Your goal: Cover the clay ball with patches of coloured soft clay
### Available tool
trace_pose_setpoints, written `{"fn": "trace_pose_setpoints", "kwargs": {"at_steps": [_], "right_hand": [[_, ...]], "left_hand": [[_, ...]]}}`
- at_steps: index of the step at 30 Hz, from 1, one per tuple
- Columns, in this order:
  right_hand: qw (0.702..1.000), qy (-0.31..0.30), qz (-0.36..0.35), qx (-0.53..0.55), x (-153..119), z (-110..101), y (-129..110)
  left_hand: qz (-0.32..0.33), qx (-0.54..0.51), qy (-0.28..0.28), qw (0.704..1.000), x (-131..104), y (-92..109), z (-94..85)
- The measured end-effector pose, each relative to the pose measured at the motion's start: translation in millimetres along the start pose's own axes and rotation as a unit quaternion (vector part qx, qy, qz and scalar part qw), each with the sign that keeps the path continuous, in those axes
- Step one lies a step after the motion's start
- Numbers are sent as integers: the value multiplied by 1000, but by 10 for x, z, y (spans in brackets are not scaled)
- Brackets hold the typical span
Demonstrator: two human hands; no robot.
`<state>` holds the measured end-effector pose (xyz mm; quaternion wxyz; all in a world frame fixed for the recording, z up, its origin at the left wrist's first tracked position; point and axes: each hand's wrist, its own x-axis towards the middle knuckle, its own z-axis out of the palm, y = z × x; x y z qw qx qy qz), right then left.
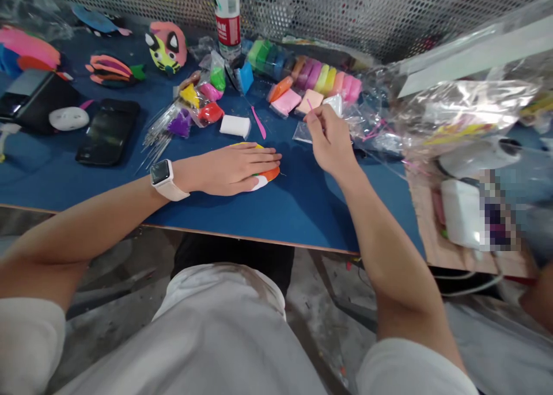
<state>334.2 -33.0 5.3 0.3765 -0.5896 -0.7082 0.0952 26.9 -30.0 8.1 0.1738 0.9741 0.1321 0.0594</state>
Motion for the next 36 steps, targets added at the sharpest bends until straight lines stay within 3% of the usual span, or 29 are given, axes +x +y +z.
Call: {"fn": "trace_pose_setpoints", "kwargs": {"at_steps": [4,8,11,13,17,20,24,29,36], "right_hand": [[998,-15,-6,-56,15,-43,8],[995,-16,-20,-91,42,-117,43],[996,-4,-32,-86,58,-135,89],[996,0,-46,-74,75,-120,120],[994,16,-72,-85,123,-43,168],[994,29,-70,-77,138,14,180],[995,35,-59,-67,87,42,115],[998,26,-50,-4,6,80,-73],[990,-78,-32,113,96,242,-492]], "left_hand": [[-4,-9,13,1000,-25,25,-32],[-32,14,102,994,-89,-47,-126],[-87,51,191,976,-118,-249,-168],[-119,78,221,965,-107,-449,-146],[-178,103,210,956,-58,-830,-29],[-173,99,198,960,-59,-958,23],[-148,51,258,953,-89,-932,-5],[-155,47,281,946,-95,-689,-134],[-133,64,295,944,-69,-433,-189]]}}
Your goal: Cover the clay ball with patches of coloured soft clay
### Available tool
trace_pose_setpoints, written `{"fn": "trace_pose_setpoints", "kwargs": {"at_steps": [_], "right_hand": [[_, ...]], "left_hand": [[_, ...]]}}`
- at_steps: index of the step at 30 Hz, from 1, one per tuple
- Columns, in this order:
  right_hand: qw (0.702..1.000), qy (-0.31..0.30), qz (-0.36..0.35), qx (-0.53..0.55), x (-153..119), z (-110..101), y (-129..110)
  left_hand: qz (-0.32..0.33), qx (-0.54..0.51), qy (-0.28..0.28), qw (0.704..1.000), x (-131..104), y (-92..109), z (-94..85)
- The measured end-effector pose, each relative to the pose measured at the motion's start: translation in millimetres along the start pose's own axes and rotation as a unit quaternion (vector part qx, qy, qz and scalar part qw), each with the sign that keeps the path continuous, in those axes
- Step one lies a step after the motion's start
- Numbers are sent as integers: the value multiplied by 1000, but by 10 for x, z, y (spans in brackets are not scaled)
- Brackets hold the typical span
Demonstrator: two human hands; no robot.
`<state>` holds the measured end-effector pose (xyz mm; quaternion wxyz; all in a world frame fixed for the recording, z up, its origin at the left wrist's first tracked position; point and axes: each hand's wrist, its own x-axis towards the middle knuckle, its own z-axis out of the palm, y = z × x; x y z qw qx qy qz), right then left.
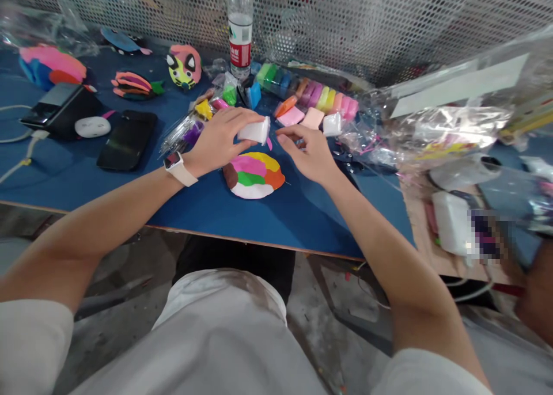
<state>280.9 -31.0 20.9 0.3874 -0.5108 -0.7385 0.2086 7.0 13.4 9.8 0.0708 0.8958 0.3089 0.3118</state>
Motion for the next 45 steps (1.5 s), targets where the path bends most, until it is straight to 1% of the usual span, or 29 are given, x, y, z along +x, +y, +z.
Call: {"fn": "trace_pose_setpoints", "kwargs": {"at_steps": [3,6,10,12,16,19,22,28,31,35,37,42,44,45], "right_hand": [[999,-33,-6,25,117,115,-184],[998,-10,5,56,214,234,-270],[992,9,37,118,232,365,-223],[987,10,45,153,189,392,-174],[982,-7,54,182,91,358,-113],[983,-13,70,169,67,319,-112],[986,-17,69,154,76,284,-129],[990,-74,56,110,78,158,-106],[988,-89,42,120,75,124,-63],[989,-77,42,122,74,131,-47],[989,-68,46,125,71,143,-59],[989,-54,42,130,51,173,-115],[990,-38,26,133,43,192,-132],[991,-24,14,134,39,205,-135]], "left_hand": [[11,-4,33,999,-7,13,27],[20,-10,68,997,-33,8,4],[15,-11,70,997,-73,9,-54],[6,-11,54,998,-78,28,-60],[16,-3,25,1000,-71,79,-51],[34,2,33,999,-72,92,-48],[28,-9,39,999,-77,86,-42],[15,-42,10,999,-81,46,-34],[40,-64,18,997,-80,10,-16],[50,-91,51,993,-87,13,4],[52,-103,57,992,-95,41,-7],[28,-87,7,996,-109,76,-47],[48,-81,13,995,-107,53,-25],[67,-81,31,994,-104,37,-3]]}}
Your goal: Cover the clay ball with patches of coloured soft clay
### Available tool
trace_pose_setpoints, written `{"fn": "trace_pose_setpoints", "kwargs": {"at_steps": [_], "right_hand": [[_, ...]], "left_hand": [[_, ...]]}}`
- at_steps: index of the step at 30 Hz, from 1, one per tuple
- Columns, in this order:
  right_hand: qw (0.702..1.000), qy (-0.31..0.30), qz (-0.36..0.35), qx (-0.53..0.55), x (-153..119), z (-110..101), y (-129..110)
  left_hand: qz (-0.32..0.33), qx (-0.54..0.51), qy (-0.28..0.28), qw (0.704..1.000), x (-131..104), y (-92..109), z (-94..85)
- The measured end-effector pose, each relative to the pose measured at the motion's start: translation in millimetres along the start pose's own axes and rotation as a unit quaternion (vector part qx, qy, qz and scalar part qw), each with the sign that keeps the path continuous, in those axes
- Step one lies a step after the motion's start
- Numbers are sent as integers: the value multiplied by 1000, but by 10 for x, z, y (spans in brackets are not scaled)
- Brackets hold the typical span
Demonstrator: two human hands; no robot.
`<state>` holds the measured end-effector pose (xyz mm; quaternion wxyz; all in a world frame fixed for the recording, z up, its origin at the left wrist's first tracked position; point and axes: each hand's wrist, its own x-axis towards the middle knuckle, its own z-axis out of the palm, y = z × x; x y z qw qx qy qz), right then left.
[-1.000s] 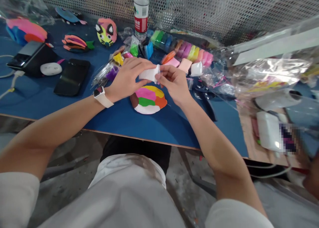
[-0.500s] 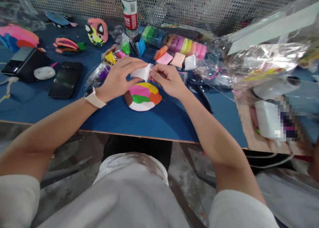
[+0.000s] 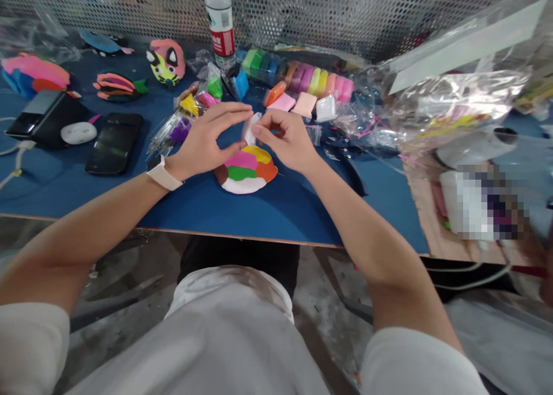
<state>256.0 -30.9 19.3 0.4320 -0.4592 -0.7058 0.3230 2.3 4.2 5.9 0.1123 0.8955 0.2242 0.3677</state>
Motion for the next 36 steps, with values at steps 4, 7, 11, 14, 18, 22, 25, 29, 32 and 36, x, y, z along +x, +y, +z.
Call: {"fn": "trace_pose_setpoints", "kwargs": {"at_steps": [4,7,11,14,18,22,25,29,32,36], "right_hand": [[995,54,-85,-22,-20,81,29],[989,66,-125,-49,-51,161,34],[986,56,-146,-65,-85,232,-3],[984,50,-154,-78,-88,240,-20],[985,50,-142,-88,-84,239,-20],[986,46,-138,-78,-94,246,-38],[986,50,-133,-87,-103,238,-53],[984,57,-144,-91,-98,208,-35],[984,43,-143,-97,-77,179,15],[983,30,-146,-103,-52,166,71]], "left_hand": [[64,-6,88,994,-4,-76,109],[53,12,86,995,-9,-89,183],[48,21,86,995,-16,-75,233],[61,13,86,994,-18,-97,237],[53,3,72,996,-17,-153,238],[45,34,64,996,-14,-120,243],[20,54,43,997,-6,-41,252],[3,31,34,999,17,20,269],[-13,-3,30,999,31,27,257],[-30,-29,26,999,34,12,236]]}}
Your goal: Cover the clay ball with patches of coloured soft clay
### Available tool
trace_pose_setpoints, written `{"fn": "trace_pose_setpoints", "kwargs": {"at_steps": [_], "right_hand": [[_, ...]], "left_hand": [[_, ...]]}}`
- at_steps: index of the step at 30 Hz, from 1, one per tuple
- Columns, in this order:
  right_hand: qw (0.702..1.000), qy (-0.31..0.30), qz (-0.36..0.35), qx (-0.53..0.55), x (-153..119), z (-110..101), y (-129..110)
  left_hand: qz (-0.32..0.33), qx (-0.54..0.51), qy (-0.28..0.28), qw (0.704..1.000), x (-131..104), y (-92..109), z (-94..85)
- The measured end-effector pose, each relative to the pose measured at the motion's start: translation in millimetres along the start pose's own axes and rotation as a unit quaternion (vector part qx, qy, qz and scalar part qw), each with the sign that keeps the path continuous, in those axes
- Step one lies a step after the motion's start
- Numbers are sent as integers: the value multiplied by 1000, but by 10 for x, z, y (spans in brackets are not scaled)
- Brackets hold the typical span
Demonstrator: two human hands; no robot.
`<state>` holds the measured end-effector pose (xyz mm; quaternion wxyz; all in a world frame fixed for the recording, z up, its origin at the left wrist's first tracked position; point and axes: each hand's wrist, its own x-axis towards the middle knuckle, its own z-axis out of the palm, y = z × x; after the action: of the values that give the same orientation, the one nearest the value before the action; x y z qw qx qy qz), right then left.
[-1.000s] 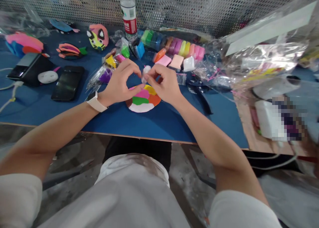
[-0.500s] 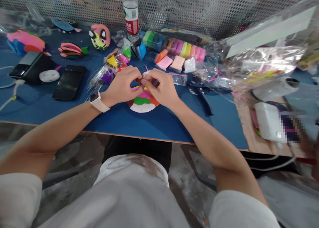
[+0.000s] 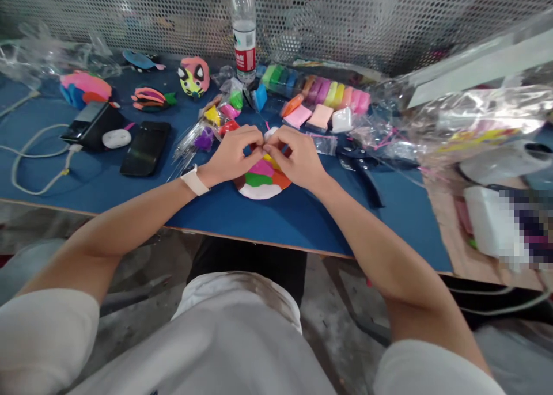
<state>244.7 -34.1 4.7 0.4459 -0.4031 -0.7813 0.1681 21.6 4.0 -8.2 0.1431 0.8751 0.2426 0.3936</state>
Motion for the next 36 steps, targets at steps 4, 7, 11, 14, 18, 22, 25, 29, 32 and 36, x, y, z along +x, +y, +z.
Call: {"fn": "trace_pose_setpoints", "kwargs": {"at_steps": [4,7,11,14,18,22,25,29,32,36], "right_hand": [[1000,7,-15,-13,12,21,-14],[1000,6,-18,-23,23,22,-25],[1000,-9,-7,-18,27,-16,-10],[1000,-23,-4,-3,24,-49,-26],[999,-36,8,9,21,-62,-106],[999,-40,30,21,15,-59,-165],[997,-45,55,29,4,-47,-165],[996,-24,60,66,-22,12,-154],[996,-5,48,72,-32,53,-160],[999,23,25,25,-11,40,-161]], "left_hand": [[5,-22,27,999,11,0,13],[5,-46,40,998,24,19,25],[-2,-93,39,995,33,26,25],[-7,-108,22,994,22,15,12],[-18,-103,0,995,-7,25,-17],[-16,-108,-12,994,-23,68,-37],[-21,-111,-16,993,-15,79,-40],[-35,-123,11,992,7,50,-58],[-28,-112,31,993,15,21,-84],[25,-67,74,995,39,-53,-75]]}}
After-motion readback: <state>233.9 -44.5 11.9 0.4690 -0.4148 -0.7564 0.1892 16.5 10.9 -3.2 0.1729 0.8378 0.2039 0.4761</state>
